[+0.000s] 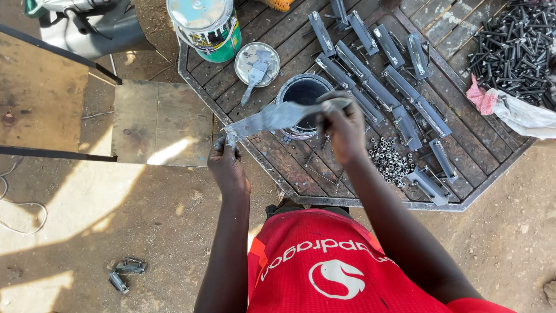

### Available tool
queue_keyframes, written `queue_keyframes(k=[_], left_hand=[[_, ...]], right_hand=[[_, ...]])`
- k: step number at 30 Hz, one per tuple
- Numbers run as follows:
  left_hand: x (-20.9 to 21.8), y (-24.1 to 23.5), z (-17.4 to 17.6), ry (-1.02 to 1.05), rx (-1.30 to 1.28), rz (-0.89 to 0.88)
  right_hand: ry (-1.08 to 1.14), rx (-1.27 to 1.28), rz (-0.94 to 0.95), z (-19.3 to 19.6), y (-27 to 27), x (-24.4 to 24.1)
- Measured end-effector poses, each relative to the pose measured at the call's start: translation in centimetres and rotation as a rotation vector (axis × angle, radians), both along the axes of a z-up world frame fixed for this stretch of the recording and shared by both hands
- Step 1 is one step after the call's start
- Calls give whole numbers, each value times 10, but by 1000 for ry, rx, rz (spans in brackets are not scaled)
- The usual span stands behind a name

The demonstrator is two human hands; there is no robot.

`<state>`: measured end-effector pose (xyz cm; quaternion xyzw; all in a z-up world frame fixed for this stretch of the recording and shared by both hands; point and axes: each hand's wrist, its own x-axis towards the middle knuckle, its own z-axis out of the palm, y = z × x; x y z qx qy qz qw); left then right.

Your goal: Painting metal brackets with black paint using a brush

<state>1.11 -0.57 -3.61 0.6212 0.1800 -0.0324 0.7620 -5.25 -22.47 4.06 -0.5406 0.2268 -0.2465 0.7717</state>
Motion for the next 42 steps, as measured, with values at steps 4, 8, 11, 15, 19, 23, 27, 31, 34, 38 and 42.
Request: queue_keyframes(k=[4,8,11,15,19,23,27,31,34,38,42], left_hand=[[-3,-12,32,9,-21,32],[0,-11,42,29,-15,31],[6,-3,39,43,8,45],[12,-6,42,50,15,46],[17,-11,26,56,37,4],[22,-16,13,60,17,-3],[23,-13,20,73,64,-42],[23,-15,14,40,20,-51],[22,-13,18,47,47,-72],[14,-9,25,38,73,-129],[7,-13,28,21,66,-162]], right_hand=[[-54,-55,135,-17,1,5],[1,-181,52,-33,-42,1],[64,-427,10,-19,-54,-2],[220,-1055,70,-51,-66,-9],[226,-1425,57,-103,-74,-10],[315,-1558,96,-121,-70,-19],[502,-1597,197,-125,-71,-33],[576,-1586,239,-133,-73,-54],[602,-1238,149,-161,-92,-71],[826,-1209,148,-207,-108,-89],[1005,-1192,416,-214,-104,-78]])
